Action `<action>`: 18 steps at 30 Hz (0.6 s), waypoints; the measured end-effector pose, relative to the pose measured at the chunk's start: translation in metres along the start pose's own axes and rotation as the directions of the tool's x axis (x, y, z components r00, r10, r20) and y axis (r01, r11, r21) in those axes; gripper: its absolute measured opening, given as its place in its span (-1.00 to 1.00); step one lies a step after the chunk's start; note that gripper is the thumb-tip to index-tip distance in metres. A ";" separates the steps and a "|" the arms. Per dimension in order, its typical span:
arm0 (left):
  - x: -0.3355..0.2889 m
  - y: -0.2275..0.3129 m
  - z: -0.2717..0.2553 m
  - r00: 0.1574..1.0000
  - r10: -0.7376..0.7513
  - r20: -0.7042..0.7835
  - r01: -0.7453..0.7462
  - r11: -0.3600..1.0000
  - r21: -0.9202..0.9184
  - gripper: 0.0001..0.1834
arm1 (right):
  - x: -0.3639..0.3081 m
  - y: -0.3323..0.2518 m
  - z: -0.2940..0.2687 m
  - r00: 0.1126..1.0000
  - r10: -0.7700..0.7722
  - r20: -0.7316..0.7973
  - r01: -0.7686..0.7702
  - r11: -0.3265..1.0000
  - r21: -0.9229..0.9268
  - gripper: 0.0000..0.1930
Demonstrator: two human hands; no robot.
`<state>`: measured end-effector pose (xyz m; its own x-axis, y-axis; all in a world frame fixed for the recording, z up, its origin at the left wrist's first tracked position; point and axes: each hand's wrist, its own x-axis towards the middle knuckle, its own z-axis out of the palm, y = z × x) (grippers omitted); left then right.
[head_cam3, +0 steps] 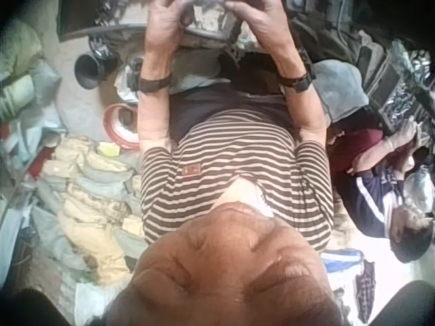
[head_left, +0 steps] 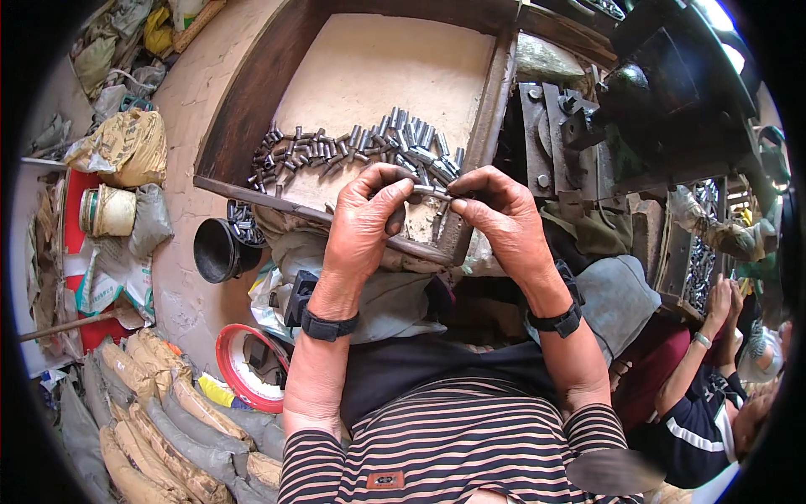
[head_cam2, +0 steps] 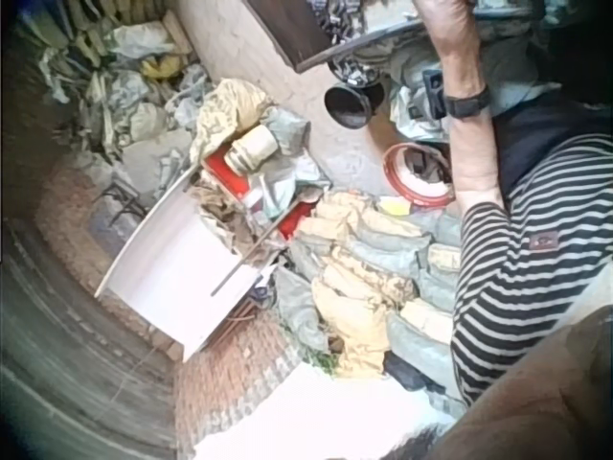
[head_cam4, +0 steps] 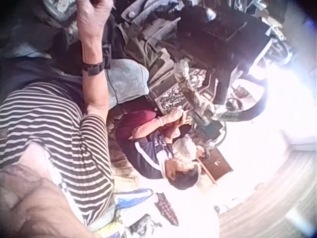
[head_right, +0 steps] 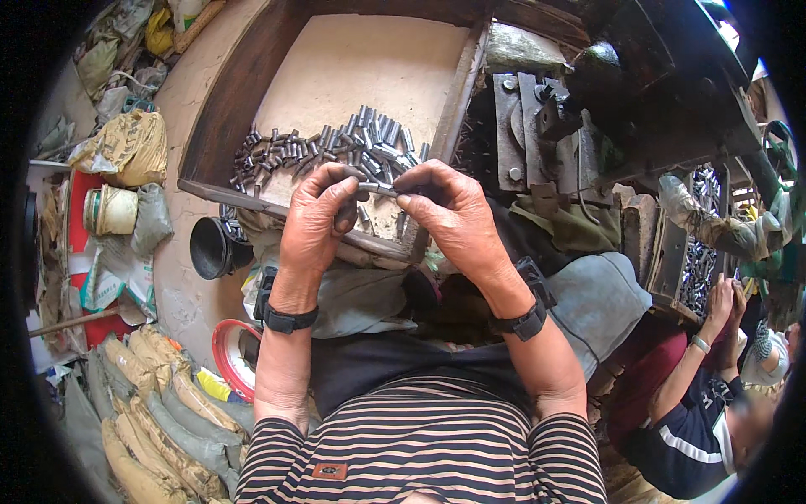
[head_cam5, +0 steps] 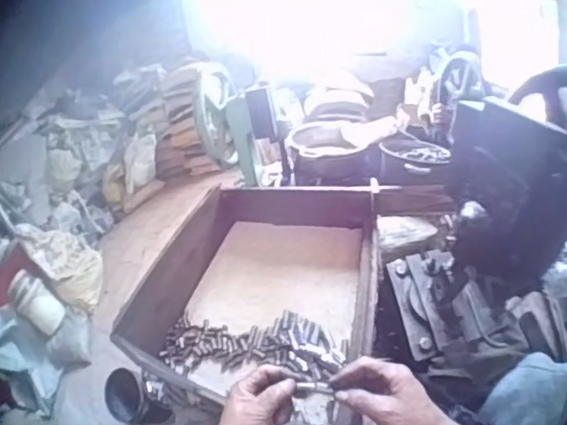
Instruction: Inspecting and pressing small metal components in a workshop.
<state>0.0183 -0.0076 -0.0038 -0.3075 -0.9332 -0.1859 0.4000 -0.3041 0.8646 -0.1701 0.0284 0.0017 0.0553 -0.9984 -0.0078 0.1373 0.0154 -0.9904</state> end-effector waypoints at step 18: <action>-0.006 -0.001 0.007 0.994 0.084 0.064 -0.102 0.923 0.370 -0.90 | -0.010 0.004 -0.013 0.995 0.095 0.000 -0.095 0.989 0.114 -0.87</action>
<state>0.0140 -0.0005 0.0001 -0.3278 -0.9412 -0.0822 0.0813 -0.1148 0.9901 -0.1826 0.0379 -0.0035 0.0682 -0.9924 -0.1022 0.2437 0.1160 -0.9629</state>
